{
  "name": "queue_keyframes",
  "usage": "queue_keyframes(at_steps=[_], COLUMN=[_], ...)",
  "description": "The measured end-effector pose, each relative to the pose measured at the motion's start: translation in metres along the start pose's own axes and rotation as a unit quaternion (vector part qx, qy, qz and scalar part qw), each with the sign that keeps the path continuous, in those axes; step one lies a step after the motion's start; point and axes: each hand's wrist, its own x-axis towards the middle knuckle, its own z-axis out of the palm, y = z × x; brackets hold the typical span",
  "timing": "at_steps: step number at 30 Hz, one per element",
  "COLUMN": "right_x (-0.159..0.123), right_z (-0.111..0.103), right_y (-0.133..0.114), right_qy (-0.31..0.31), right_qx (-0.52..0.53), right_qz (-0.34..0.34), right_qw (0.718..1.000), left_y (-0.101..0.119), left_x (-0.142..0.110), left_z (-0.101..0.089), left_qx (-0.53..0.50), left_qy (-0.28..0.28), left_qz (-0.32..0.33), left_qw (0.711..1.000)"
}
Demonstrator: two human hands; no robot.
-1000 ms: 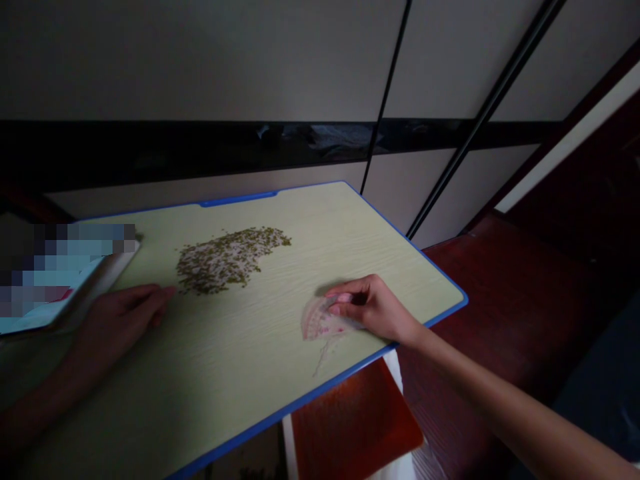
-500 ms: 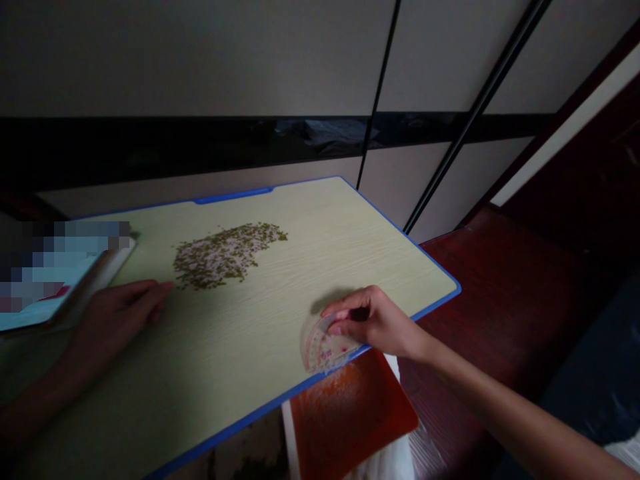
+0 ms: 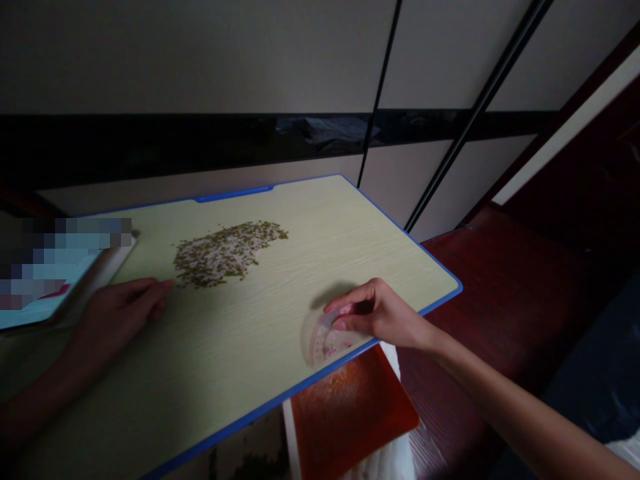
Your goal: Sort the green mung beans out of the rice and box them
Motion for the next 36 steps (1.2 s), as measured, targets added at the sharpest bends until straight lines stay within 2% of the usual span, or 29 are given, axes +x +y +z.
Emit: queue_keyframes(at_steps=[5,11,14,17,20,24,27,31,36], right_x=[0.005,0.003,0.003,0.012,0.033,0.081,0.123,0.167,0.184], right_z=[0.005,0.002,-0.005,-0.012,-0.016,-0.018,-0.019,-0.016,-0.015], right_y=[0.003,0.001,0.0,0.001,0.0,-0.005,-0.006,0.001,0.019], right_qy=[0.016,-0.027,-0.041,0.0,0.065,0.132,0.187,0.26,0.282], right_qx=[0.004,-0.02,0.014,0.078,0.109,0.147,0.164,0.139,0.116], right_qz=[0.014,0.004,0.003,0.009,0.006,-0.094,-0.139,-0.116,-0.104], right_qw=[1.0,0.999,0.999,0.997,0.992,0.976,0.958,0.948,0.947], left_y=[0.001,-0.003,-0.002,-0.001,0.0,0.0,-0.002,-0.005,-0.009], left_x=[-0.001,0.002,0.002,0.001,0.0,-0.002,-0.002,0.0,0.001], left_z=[0.0,0.001,0.001,0.001,0.001,0.0,0.0,0.003,0.006], left_qx=[-0.008,-0.004,0.002,0.005,0.002,-0.01,-0.009,-0.008,-0.014], left_qy=[0.0,-0.002,0.001,0.0,-0.004,-0.012,-0.017,-0.007,-0.011], left_qz=[-0.002,0.004,0.004,-0.003,-0.001,0.001,0.004,0.004,-0.006], left_qw=[1.0,1.0,1.0,1.0,1.0,1.0,1.0,1.0,1.0])
